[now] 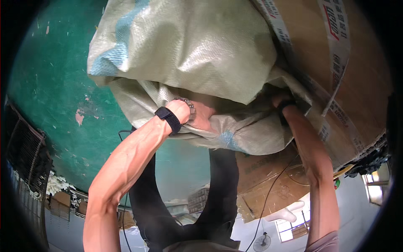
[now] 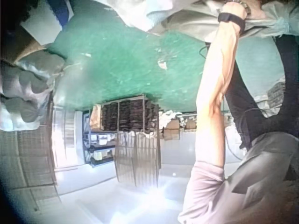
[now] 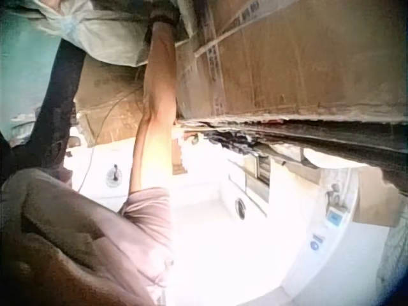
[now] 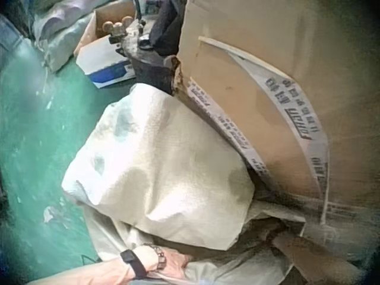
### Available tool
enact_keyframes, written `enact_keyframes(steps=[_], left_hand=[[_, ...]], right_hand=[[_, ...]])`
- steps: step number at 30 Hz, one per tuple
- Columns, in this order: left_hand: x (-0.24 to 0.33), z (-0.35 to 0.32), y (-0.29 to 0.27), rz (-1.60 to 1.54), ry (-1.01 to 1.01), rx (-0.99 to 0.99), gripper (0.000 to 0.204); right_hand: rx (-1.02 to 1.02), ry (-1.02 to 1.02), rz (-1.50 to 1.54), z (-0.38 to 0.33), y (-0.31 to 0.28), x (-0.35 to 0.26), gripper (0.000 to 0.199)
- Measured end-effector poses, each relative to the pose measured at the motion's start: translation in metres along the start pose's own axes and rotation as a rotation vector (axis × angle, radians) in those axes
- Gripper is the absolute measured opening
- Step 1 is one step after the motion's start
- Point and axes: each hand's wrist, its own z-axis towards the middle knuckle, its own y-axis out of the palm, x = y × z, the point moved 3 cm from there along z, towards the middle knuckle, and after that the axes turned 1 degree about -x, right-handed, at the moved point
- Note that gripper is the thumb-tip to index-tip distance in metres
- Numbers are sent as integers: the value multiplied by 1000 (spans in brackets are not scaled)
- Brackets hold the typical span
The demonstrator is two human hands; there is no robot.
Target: The person unpacks foam seat pads from a sack onto a workbench, sprays them using a spray gun, and stacks the pads into a round container.
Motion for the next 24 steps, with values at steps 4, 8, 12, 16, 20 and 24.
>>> enact_keyframes(steps=[4, 8, 12, 16, 20, 24], left_hand=[[19, 16, 7, -20, 160, -60, 91], [16, -4, 16, -58, 141, -139, 77], [50, -14, 8, 41, 198, -35, 80], [61, -2, 1, 107, 219, 75, 86], [55, 2, -10, 95, 198, 14, 88], [27, 1, -26, 6, 226, 239, 87]], right_hand=[[-340, -260, -311, 15, 9, -58, 25], [-454, -343, 127, 21, 61, -156, 27], [-335, -330, 93, -10, 150, -43, 31], [-897, -570, -462, 13, 144, 38, 30], [-728, -832, -1030, 17, 147, 54, 33], [-367, -1134, -1756, 11, 153, 69, 42]])
